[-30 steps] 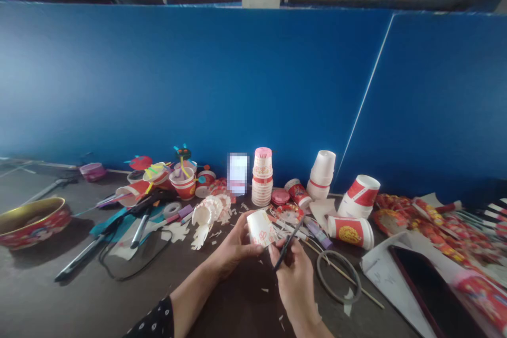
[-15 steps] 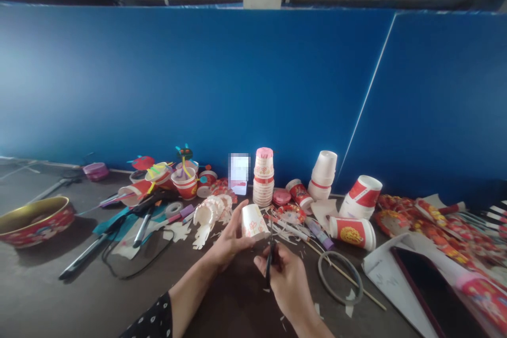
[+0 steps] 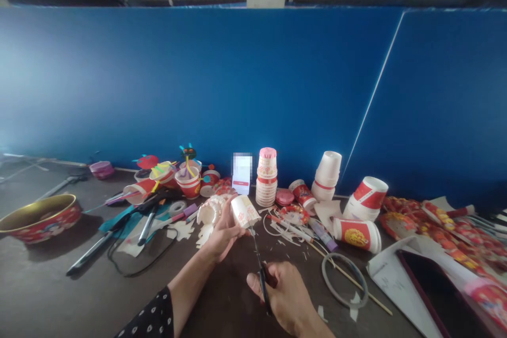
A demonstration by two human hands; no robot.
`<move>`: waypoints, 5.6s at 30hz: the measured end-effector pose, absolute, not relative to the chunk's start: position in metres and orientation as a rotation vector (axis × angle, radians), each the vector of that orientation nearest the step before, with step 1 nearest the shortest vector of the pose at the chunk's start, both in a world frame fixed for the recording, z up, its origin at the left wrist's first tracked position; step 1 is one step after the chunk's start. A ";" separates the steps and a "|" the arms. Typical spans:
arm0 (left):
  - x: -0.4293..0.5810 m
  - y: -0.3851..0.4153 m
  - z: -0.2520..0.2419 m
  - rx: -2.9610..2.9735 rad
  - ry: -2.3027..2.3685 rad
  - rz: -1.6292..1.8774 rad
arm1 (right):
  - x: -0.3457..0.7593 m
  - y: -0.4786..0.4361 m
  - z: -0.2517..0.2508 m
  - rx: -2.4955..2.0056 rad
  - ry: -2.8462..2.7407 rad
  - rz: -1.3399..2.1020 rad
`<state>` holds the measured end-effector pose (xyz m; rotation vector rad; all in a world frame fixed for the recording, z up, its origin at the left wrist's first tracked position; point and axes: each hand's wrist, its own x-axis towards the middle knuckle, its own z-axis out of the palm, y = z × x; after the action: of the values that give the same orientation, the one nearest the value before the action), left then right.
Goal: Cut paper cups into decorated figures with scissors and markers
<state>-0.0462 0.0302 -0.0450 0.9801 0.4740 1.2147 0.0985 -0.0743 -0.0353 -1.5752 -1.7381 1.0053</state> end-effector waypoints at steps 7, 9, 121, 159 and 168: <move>-0.049 0.027 -0.037 0.971 0.490 1.222 | 0.099 -0.073 -0.042 -1.714 -1.784 0.851; -0.049 0.026 -0.038 0.976 0.492 1.220 | 0.099 -0.073 -0.042 -1.760 -1.770 0.849; -0.040 0.021 -0.045 1.254 0.380 1.012 | 0.098 -0.066 -0.063 -1.559 -1.578 0.924; -0.038 0.020 -0.046 1.295 0.370 0.989 | 0.093 -0.069 -0.052 -1.503 -1.462 0.992; -0.039 0.021 -0.048 1.295 0.346 1.001 | 0.090 -0.070 -0.041 -1.541 -1.380 1.056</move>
<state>-0.0391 0.0213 -0.0477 1.2946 0.3455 1.0011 0.0901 -0.0704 -0.0413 -1.5412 -1.3802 1.0565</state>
